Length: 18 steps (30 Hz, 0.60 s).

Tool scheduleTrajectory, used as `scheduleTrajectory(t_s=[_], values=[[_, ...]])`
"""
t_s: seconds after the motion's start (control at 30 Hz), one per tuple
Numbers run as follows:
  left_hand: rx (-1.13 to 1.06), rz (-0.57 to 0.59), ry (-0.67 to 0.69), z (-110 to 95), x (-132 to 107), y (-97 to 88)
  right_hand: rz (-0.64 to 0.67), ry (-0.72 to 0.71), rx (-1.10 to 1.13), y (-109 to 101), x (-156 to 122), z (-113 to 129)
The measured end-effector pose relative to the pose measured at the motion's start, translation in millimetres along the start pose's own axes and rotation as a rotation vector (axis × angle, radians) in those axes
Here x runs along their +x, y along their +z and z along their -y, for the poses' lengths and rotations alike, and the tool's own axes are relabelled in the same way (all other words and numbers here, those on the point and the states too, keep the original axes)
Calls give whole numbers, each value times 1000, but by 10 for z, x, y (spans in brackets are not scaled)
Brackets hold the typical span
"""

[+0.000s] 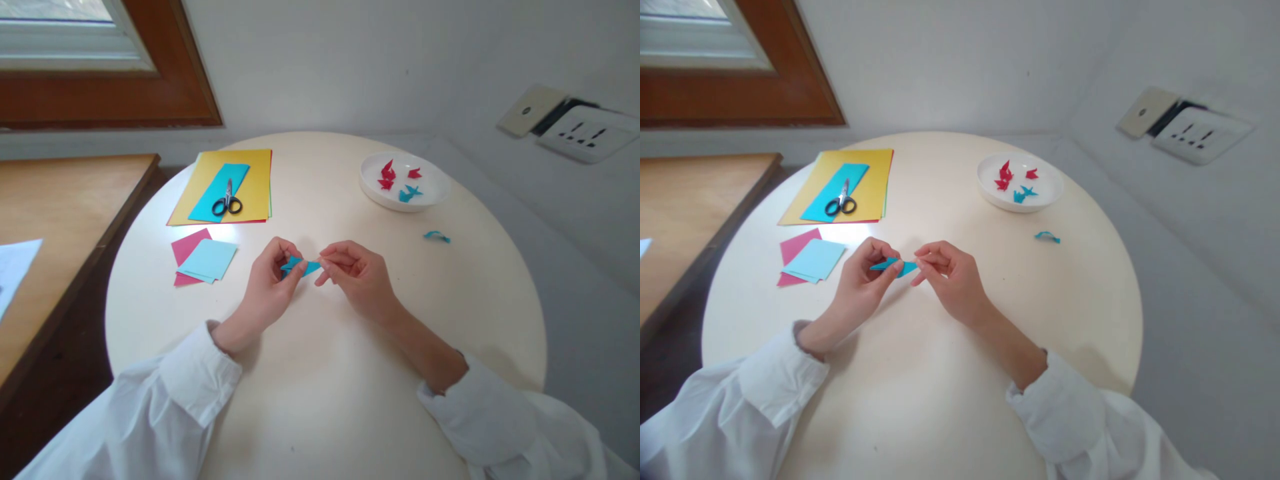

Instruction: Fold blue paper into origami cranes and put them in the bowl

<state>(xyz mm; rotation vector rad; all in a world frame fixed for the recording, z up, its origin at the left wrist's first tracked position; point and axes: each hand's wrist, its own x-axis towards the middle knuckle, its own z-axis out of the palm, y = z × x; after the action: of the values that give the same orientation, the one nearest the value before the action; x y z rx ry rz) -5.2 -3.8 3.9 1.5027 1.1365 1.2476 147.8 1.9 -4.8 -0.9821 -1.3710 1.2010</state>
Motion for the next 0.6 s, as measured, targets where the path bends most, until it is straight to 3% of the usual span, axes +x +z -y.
scheduleTrajectory(t_s=[0.23, 0.6], values=[[8, -34, 6, 18, 9, -13, -29, -57, -67, -29, 21, -55], [-5, -6, -10, -17, 4, 6, -38, -168, -404, -15, 0, -44]])
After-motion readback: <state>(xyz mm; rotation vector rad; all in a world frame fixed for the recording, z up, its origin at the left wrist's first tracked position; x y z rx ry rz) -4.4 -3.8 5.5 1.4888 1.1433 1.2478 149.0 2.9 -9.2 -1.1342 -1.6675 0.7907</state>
